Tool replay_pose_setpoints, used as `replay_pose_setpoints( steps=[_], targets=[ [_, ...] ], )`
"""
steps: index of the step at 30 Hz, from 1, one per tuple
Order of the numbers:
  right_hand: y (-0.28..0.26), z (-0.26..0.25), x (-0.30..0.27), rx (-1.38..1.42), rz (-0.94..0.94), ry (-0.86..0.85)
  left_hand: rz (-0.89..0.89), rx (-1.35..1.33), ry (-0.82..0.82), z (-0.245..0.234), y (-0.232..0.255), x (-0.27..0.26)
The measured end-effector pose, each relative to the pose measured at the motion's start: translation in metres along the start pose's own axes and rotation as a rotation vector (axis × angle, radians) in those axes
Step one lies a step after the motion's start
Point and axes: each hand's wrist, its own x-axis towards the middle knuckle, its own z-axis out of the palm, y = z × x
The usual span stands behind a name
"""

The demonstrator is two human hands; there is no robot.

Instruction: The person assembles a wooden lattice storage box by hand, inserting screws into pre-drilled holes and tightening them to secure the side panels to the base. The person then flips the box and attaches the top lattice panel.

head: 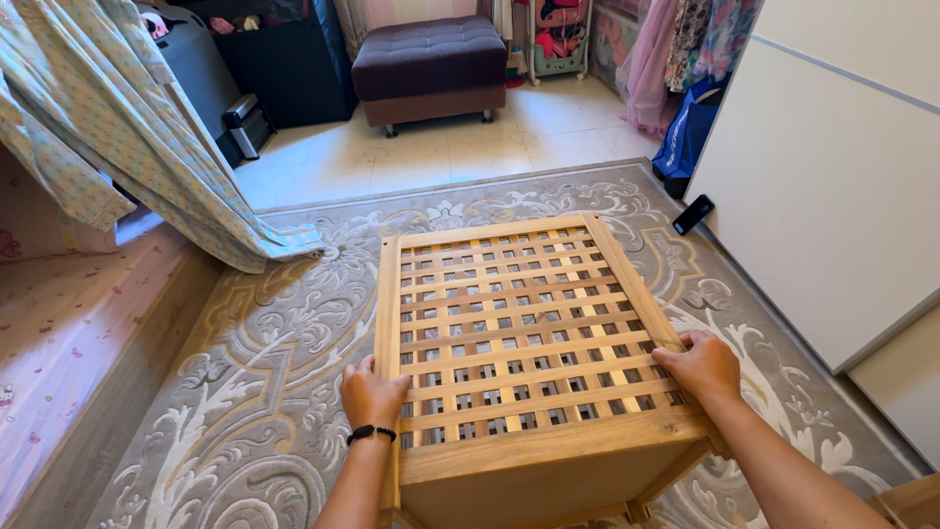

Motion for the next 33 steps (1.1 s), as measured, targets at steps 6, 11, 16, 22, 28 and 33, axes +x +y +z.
replay_pose_setpoints(
  steps=[6, 11, 16, 22, 28, 33],
  targets=[
    [-0.01, -0.007, -0.002, 0.025, 0.037, -0.063, 0.004, -0.01, -0.006, -0.002, 0.0, 0.002],
    [-0.009, -0.008, 0.0, 0.069, 0.048, -0.064, -0.008, -0.012, -0.017, -0.003, 0.002, 0.003],
    [-0.004, -0.003, 0.002, 0.082, 0.052, -0.066, 0.006, -0.025, -0.005, -0.001, -0.002, 0.003],
    [-0.002, -0.003, 0.006, 0.061, 0.009, -0.045, 0.011, -0.056, -0.002, 0.002, -0.004, 0.005],
    [0.001, -0.001, 0.004, 0.054, 0.03, -0.055, 0.024, -0.062, 0.006, 0.005, -0.007, 0.006],
    [0.006, 0.004, 0.013, 0.099, 0.025, -0.07, 0.037, -0.044, 0.02, 0.012, -0.015, 0.008]
  ],
)
